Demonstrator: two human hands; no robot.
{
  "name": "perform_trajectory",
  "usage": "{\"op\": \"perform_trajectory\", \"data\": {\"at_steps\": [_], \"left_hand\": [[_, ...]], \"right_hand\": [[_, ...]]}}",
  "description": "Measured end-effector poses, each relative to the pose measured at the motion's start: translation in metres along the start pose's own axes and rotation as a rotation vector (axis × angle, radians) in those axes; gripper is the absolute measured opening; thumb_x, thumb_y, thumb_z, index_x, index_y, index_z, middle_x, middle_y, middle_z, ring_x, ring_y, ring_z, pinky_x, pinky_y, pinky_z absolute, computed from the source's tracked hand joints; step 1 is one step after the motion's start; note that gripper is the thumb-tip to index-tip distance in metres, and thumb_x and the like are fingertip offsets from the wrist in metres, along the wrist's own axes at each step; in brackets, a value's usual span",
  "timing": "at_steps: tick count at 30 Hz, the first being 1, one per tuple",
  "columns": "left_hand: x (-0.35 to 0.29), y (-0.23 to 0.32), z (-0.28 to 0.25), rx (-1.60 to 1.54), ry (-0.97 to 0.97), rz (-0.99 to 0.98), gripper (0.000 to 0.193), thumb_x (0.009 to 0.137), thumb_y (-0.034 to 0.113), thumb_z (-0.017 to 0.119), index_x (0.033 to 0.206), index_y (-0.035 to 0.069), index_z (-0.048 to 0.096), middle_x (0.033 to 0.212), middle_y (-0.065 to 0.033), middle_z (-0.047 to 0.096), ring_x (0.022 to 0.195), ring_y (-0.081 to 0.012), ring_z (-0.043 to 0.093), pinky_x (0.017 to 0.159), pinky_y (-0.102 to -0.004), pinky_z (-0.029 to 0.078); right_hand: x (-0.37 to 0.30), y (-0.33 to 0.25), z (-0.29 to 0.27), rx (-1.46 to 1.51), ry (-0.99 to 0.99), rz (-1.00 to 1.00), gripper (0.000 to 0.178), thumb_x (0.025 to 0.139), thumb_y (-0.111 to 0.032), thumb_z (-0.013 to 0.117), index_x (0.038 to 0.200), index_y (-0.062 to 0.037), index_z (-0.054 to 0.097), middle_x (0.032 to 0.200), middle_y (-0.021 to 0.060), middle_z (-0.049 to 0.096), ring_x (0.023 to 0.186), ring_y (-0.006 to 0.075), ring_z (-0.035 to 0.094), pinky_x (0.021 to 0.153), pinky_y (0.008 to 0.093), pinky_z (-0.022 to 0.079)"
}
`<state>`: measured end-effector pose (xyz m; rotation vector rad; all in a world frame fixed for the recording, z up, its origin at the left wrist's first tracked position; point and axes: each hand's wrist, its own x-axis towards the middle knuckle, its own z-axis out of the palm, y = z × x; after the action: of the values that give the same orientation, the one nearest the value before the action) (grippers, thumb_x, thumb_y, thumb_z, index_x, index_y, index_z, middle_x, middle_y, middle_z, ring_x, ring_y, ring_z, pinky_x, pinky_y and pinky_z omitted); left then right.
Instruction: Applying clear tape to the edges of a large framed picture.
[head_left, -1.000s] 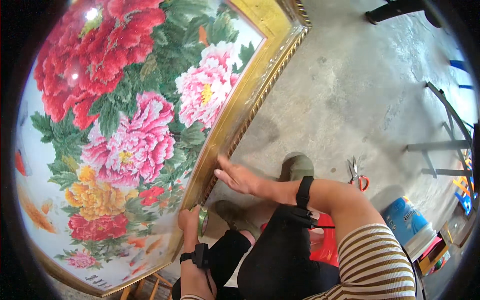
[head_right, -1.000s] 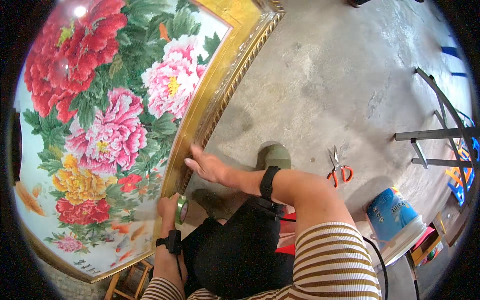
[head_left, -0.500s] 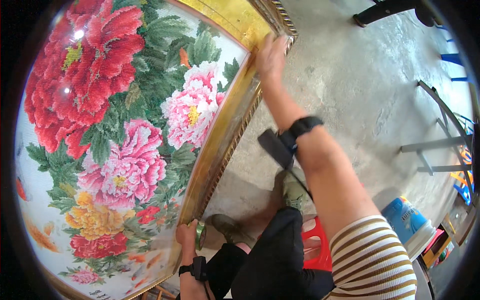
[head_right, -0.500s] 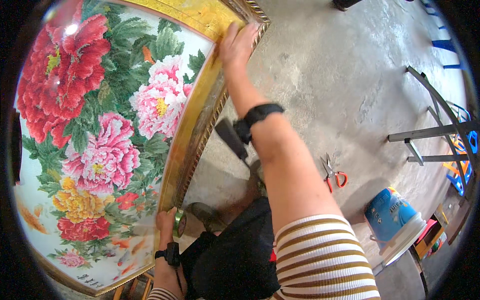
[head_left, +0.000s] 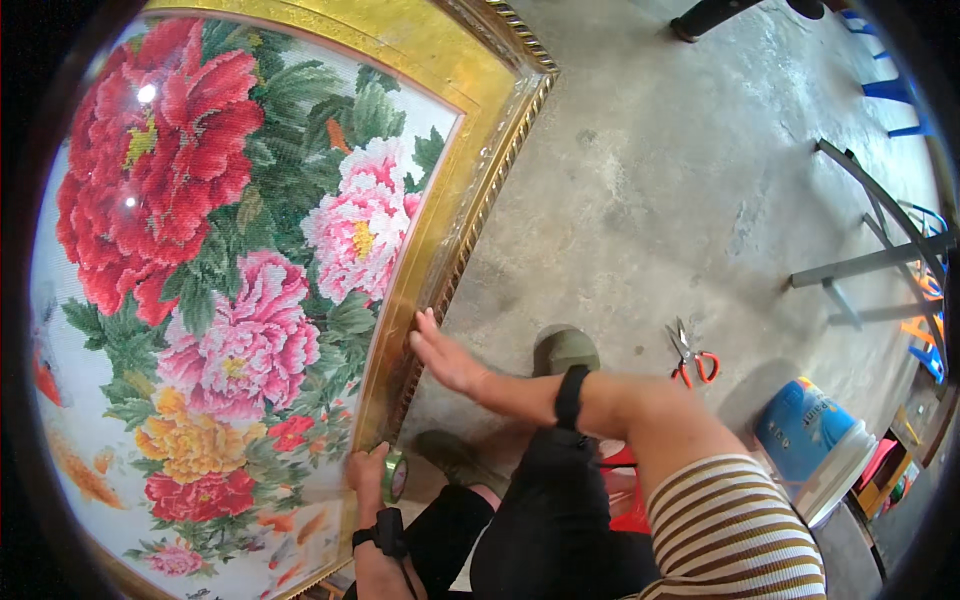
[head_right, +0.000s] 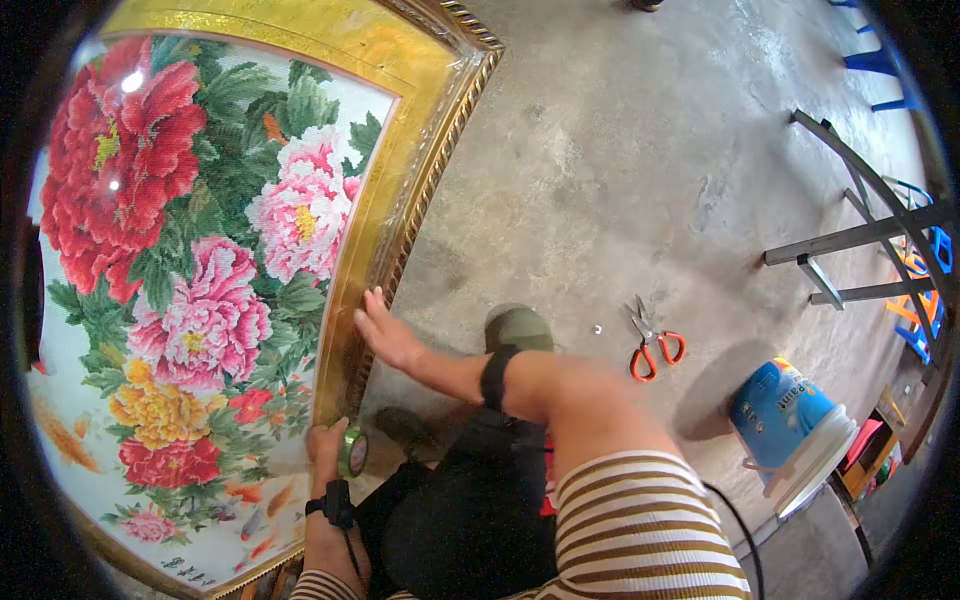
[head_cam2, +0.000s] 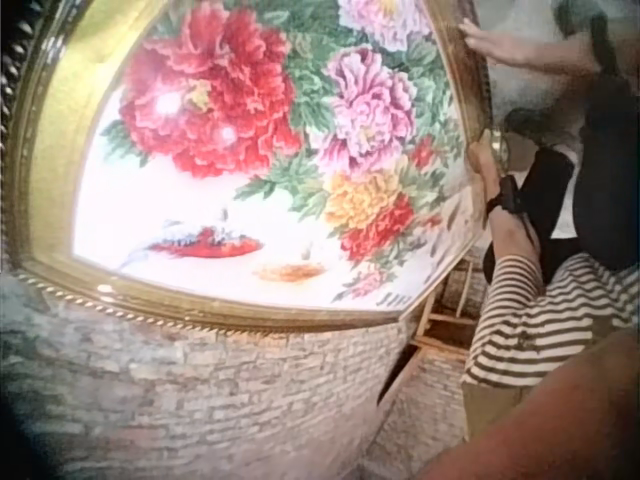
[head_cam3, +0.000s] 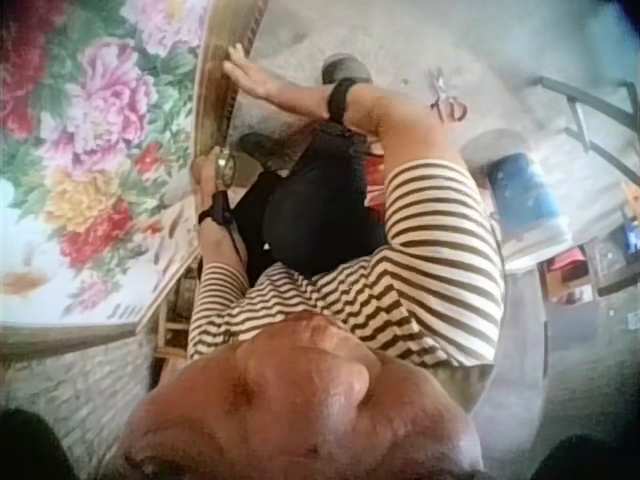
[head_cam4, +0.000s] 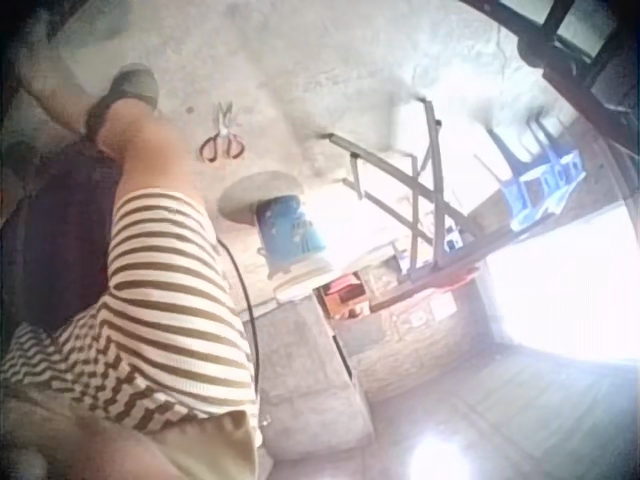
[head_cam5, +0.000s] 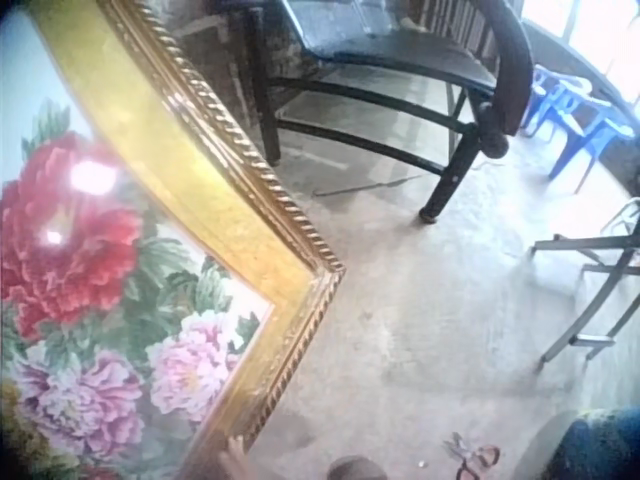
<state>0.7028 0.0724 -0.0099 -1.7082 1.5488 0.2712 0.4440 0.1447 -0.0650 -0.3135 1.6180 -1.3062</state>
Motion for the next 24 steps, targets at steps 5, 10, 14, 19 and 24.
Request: {"op": "perform_trajectory", "data": {"at_steps": [5, 10, 14, 19, 24], "left_hand": [[0.004, -0.002, 0.005, -0.015, 0.032, 0.021, 0.059, 0.062, 0.05, 0.066, 0.075, -0.007, 0.063, 0.08, -0.0249, 0.061, 0.08, -0.0394, 0.059, 0.068, -0.0434, 0.044], [0.0, 0.005, -0.001, -0.003, -0.018, -0.01, 0.061, 0.062, 0.053, 0.064, 0.085, -0.004, 0.064, 0.09, -0.0242, 0.06, 0.087, -0.0373, 0.058, 0.074, -0.0432, 0.044], [0.006, -0.004, 0.001, 0.019, -0.03, -0.027, 0.061, 0.061, 0.051, 0.066, 0.085, -0.005, 0.063, 0.089, -0.0246, 0.06, 0.088, -0.0378, 0.058, 0.072, -0.0437, 0.044], [-0.003, 0.013, -0.009, 0.021, -0.008, -0.034, 0.061, 0.061, 0.051, 0.066, 0.084, -0.005, 0.063, 0.089, -0.0243, 0.061, 0.088, -0.0375, 0.058, 0.073, -0.0433, 0.044], [0.001, 0.009, -0.003, -0.013, -0.037, -0.033, 0.06, 0.061, 0.05, 0.066, 0.084, -0.005, 0.063, 0.091, -0.0237, 0.061, 0.088, -0.0368, 0.058, 0.075, -0.0429, 0.044]], "right_hand": [[0.105, -0.03, -0.122, -0.395, 0.428, -0.25, 0.037, 0.091, -0.029, 0.033, 0.091, 0.003, 0.053, 0.085, 0.0267, 0.055, 0.081, 0.0398, 0.053, 0.068, 0.0429, 0.042], [0.212, -0.125, -0.211, -0.345, 0.988, -0.478, 0.035, 0.091, -0.031, 0.035, 0.093, 0.0017, 0.047, 0.084, 0.0204, 0.054, 0.076, 0.0302, 0.054, 0.066, 0.0413, 0.04], [0.187, -0.082, -0.097, -0.485, 0.98, -0.473, 0.059, 0.09, -0.025, 0.039, 0.12, 0.0226, 0.022, 0.126, 0.0424, 0.019, 0.12, 0.0514, 0.022, 0.103, 0.049, 0.018], [0.055, -0.023, -0.006, -0.68, 0.387, -0.422, 0.066, 0.088, -0.028, 0.044, 0.122, 0.0214, 0.019, 0.129, 0.0419, 0.012, 0.123, 0.0523, 0.01, 0.104, 0.0499, 0.014], [-0.026, 0.003, 0.01, -0.743, -0.234, -0.395, 0.059, 0.086, -0.03, 0.047, 0.125, 0.0103, 0.028, 0.133, 0.0327, 0.02, 0.125, 0.0447, 0.019, 0.103, 0.0444, 0.023]]}}
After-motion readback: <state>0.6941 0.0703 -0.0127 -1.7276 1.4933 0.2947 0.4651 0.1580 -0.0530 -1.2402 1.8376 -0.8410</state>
